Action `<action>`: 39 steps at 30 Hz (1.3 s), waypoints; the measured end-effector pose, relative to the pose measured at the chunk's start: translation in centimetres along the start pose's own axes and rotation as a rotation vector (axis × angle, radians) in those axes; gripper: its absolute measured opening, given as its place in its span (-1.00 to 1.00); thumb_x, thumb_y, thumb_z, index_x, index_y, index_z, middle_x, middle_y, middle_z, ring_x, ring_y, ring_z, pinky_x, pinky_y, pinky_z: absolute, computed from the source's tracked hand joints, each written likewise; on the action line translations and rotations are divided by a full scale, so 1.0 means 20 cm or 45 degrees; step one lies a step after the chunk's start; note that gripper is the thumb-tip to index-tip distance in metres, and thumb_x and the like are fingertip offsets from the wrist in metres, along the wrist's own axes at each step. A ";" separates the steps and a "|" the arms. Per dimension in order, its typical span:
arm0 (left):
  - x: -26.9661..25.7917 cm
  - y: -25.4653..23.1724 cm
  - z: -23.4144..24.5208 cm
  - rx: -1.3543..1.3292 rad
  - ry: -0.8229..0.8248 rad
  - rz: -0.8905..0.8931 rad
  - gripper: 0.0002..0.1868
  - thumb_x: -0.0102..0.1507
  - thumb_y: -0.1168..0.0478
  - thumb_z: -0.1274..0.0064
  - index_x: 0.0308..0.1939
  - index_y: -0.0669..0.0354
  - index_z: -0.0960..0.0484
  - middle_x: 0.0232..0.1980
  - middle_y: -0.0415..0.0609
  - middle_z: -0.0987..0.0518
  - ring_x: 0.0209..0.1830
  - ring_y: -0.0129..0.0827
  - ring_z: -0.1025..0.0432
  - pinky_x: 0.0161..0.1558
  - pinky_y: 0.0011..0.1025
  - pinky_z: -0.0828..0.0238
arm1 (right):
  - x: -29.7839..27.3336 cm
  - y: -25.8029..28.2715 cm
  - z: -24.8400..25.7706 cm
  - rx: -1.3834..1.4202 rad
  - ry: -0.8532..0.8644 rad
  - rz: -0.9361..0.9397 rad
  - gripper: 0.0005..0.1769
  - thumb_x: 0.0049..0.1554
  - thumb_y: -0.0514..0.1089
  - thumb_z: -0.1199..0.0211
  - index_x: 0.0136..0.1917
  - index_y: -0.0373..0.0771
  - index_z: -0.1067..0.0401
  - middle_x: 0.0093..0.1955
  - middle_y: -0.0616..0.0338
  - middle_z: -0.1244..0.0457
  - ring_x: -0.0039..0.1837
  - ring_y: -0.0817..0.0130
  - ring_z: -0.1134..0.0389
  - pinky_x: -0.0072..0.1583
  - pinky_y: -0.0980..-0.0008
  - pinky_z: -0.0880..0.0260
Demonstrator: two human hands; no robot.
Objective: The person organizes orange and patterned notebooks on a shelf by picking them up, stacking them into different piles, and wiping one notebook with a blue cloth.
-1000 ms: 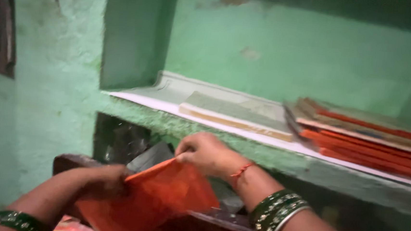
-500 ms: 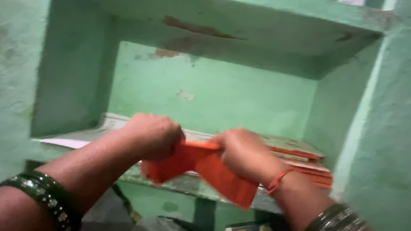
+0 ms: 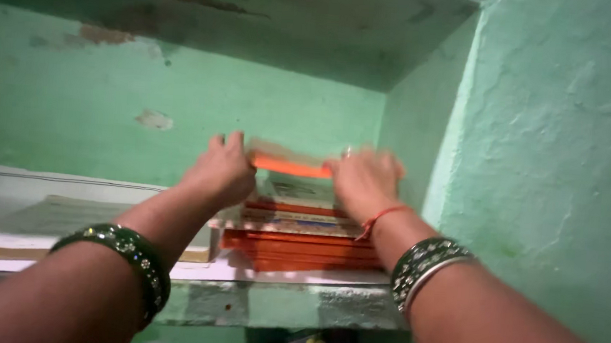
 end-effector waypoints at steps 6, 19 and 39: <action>0.04 0.07 -0.41 0.279 0.208 -0.355 -0.32 0.35 -0.24 0.12 0.38 0.12 -0.33 0.43 0.37 -0.29 0.40 0.20 -0.28 0.38 -0.08 -0.28 | -0.16 -0.02 -0.27 0.632 0.423 -0.314 -0.51 0.14 -0.28 -0.06 0.26 0.11 -0.52 0.20 0.08 -0.40 0.23 0.05 -0.41 0.26 0.06 -0.37; -0.13 0.01 -0.45 0.015 0.045 0.033 -0.27 0.32 -0.39 0.30 0.50 -0.26 -0.17 0.37 -0.03 -0.44 0.36 -0.05 -0.34 0.31 -0.04 -0.25 | -0.07 -0.08 -0.51 0.644 0.467 -0.421 -0.43 0.21 0.08 -0.08 0.47 0.02 -0.18 0.31 0.07 -0.34 0.35 0.00 -0.34 0.43 -0.30 -0.06; -0.12 0.04 -0.47 -0.028 0.044 -0.133 -0.38 0.36 -0.18 0.29 0.51 -0.28 -0.16 0.46 -0.02 -0.28 0.49 -0.04 -0.14 0.38 -0.04 -0.15 | -0.03 0.05 -0.49 0.455 -0.064 -0.265 -0.65 0.14 0.13 -0.29 0.04 -0.12 -0.60 0.01 0.01 -0.41 0.05 0.02 -0.42 0.12 0.06 -0.39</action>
Point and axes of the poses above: each hand's wrist, its own x-axis towards the middle knuckle, its own z-axis out of the back of the hand, y = z × x, the point moved 3 cm from there along x, towards the middle knuckle
